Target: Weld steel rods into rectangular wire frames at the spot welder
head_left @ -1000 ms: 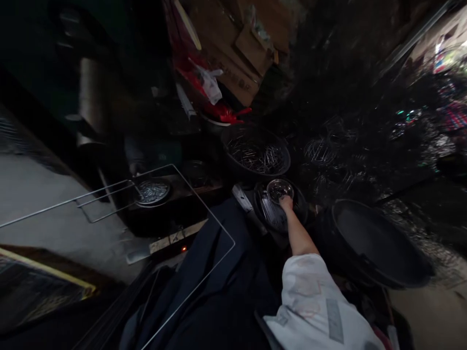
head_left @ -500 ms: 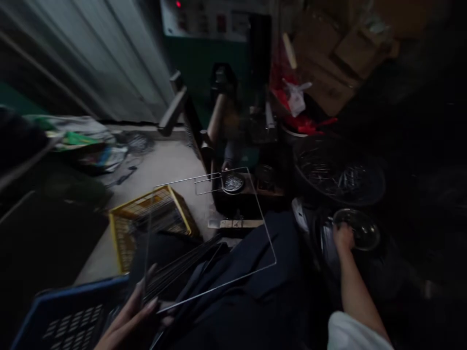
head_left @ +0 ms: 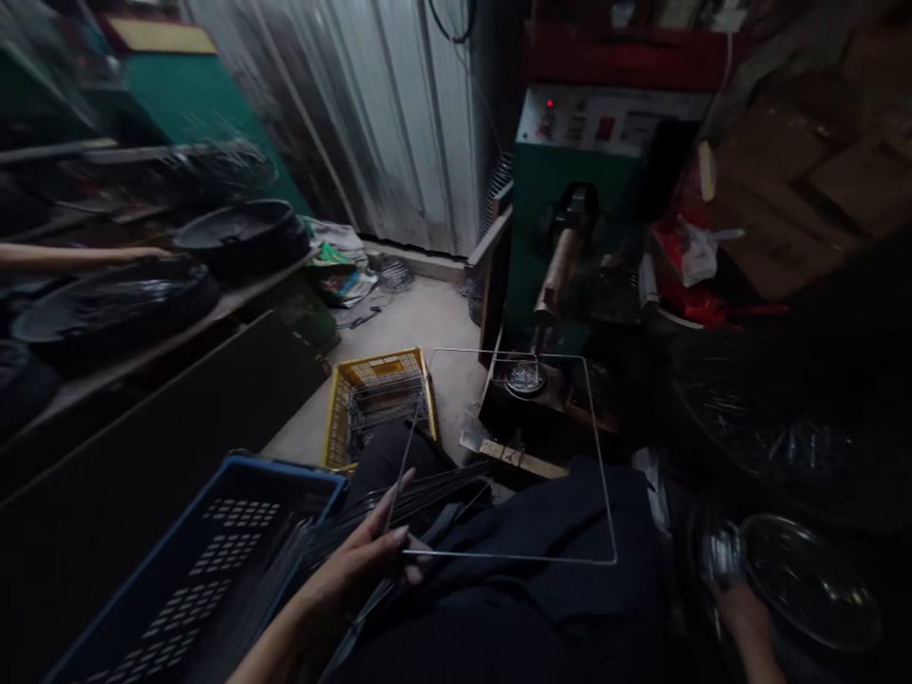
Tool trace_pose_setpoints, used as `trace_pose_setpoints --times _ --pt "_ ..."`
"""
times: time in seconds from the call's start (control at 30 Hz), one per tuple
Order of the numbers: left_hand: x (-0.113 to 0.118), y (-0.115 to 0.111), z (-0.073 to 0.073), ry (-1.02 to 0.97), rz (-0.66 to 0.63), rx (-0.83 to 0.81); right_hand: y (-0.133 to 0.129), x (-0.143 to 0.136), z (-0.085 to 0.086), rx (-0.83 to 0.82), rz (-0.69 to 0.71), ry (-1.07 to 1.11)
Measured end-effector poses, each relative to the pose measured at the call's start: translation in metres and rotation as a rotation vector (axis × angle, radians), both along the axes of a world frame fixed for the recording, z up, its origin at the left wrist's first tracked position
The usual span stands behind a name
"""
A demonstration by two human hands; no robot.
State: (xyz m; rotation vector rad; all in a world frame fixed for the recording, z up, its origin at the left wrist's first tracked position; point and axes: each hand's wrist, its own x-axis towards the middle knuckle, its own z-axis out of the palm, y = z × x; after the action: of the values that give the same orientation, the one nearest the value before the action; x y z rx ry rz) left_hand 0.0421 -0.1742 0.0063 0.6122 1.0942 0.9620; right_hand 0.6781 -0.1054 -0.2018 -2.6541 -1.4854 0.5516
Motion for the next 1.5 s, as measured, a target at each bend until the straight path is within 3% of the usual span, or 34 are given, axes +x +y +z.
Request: trace_pose_setpoints --times 0.1,0.2,0.27,0.33,0.37,0.43,0.5,0.6,0.7,0.8,1.13,1.5 --pt "-0.004 0.0 -0.001 -0.042 -0.028 0.04 0.001 -0.011 0.044 0.139 -0.008 0.097" --pt "-0.006 0.001 -0.001 -0.057 -0.042 0.048 -0.005 -0.049 0.125 0.237 -0.062 0.201" --pt "-0.008 0.002 -0.001 -0.077 -0.056 0.06 -0.014 -0.091 0.184 0.259 -0.082 0.359" --pt "-0.01 0.004 0.0 -0.096 -0.072 0.054 -0.022 -0.142 0.232 0.308 -0.055 0.547" --pt "-0.011 0.005 0.0 -0.102 -0.081 0.047 -0.024 -0.168 0.249 0.32 -0.023 0.626" --pt "-0.011 0.007 0.0 -0.119 -0.092 0.046 -0.022 -0.219 0.269 0.304 0.186 0.779" --pt "-0.011 0.009 -0.001 -0.145 -0.101 0.072 -0.014 -0.261 0.271 0.259 0.472 0.875" --pt "-0.01 0.012 -0.005 -0.174 -0.101 0.131 0.006 -0.305 0.253 0.135 0.837 0.823" --pt "-0.009 0.014 -0.008 -0.169 -0.092 0.154 0.022 -0.33 0.228 0.058 1.048 0.6" --pt "-0.009 0.014 -0.01 -0.159 -0.106 0.164 0.027 -0.338 0.212 0.055 1.154 0.474" --pt "0.004 0.027 -0.004 -0.126 -0.103 0.081 0.026 -0.339 0.217 0.102 1.117 0.546" --pt "0.013 0.04 -0.004 -0.147 -0.082 0.026 0.029 -0.336 0.201 0.194 0.984 0.538"
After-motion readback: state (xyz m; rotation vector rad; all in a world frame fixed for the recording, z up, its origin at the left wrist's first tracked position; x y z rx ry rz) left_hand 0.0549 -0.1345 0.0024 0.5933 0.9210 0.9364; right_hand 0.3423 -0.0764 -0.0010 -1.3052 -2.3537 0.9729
